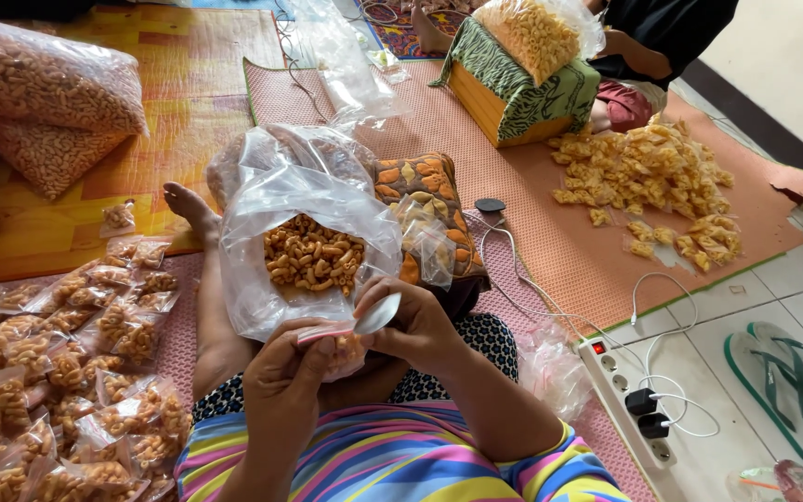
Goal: Manually scooping snacks from a large bulk bag into smaller individual plastic bags using a spoon.
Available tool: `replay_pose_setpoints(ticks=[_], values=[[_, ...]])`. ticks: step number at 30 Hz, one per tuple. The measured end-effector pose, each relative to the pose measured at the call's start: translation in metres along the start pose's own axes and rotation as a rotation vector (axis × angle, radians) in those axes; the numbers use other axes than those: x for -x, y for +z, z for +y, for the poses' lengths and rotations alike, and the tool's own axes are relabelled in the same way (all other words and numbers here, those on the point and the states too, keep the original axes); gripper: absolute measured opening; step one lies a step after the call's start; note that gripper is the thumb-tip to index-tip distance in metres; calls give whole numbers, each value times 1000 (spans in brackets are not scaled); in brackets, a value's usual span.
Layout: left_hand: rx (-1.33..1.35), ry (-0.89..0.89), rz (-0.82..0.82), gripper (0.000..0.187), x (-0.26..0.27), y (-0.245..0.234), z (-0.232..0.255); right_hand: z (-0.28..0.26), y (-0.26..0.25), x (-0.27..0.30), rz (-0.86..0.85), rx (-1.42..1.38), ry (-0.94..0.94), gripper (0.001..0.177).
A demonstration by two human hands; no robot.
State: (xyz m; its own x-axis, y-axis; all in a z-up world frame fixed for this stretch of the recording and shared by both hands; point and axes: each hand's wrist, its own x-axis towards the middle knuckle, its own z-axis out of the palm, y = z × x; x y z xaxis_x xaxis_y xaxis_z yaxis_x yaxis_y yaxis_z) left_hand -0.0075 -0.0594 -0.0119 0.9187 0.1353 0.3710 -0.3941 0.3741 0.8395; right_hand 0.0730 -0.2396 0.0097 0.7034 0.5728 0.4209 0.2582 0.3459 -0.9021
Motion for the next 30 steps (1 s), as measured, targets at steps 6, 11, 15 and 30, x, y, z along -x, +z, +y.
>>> replay_pose_setpoints(ticks=[6, 11, 15, 30], values=[[14, 0, -73, 20, -2, 5, 6, -1, 7, -2, 44, 222, -81, 16], [14, -70, -50, 21, -1, -1, 0, 2, 8, 0, 46, 265, -73, 21], [-120, -26, -30, 11, -1, 1, 3, 1, 12, -1, 29, 366, -108, 18], [-395, 347, 192, 11, 19, -83, 11, 8, -59, 20, 378, 606, 43, 28]])
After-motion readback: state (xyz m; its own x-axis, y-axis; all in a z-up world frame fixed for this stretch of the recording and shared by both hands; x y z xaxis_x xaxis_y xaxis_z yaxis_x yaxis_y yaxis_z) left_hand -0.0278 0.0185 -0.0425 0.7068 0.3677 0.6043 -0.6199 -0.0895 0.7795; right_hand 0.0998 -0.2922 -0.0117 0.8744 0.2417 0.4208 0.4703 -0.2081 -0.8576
